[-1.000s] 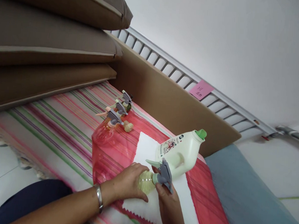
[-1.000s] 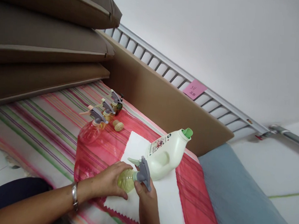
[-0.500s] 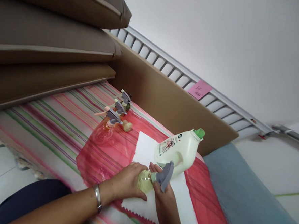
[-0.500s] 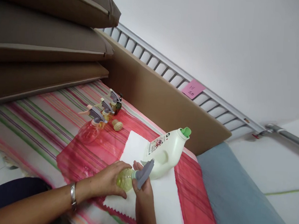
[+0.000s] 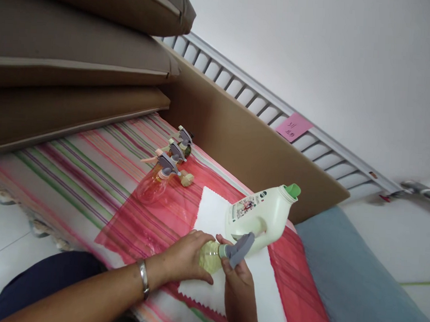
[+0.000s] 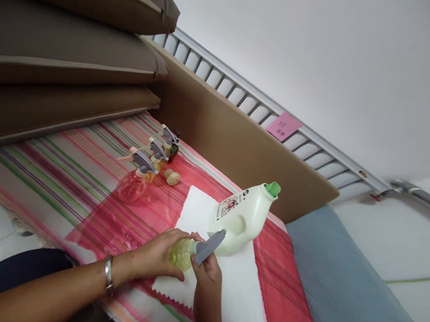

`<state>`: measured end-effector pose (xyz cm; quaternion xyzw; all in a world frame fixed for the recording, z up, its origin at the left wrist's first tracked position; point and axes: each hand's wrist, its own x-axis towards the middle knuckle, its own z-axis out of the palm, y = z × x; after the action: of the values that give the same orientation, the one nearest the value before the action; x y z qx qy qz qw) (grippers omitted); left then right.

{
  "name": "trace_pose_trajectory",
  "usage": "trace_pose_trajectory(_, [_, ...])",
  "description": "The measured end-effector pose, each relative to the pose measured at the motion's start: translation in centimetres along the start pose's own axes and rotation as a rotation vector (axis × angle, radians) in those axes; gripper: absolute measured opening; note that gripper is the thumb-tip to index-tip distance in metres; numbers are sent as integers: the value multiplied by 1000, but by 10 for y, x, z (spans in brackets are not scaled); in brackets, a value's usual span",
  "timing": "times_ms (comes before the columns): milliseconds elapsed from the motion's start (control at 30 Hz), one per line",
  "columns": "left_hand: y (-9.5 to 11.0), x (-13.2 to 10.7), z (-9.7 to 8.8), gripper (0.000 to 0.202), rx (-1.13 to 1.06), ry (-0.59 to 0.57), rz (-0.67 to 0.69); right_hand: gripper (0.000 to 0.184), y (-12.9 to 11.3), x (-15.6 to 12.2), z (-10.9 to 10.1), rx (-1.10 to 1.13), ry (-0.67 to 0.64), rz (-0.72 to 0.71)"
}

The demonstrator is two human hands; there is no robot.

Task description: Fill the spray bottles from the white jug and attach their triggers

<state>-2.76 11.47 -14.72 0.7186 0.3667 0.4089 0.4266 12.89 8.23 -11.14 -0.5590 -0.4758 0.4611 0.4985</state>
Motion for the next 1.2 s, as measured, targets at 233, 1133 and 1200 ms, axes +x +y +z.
trace_pose_trajectory(233, [0,-1,0,84,-4,19,-29,54,0,-3,18,-5,139,14])
trace_pose_trajectory(1133, [-24,-2,8,53,267,-88,193,2,-100,-12,-70,-781,158,-15])
trace_pose_trajectory(1200, [-28,-3,13,43,262,-65,222,5,-113,-15,-101,-865,160,-18])
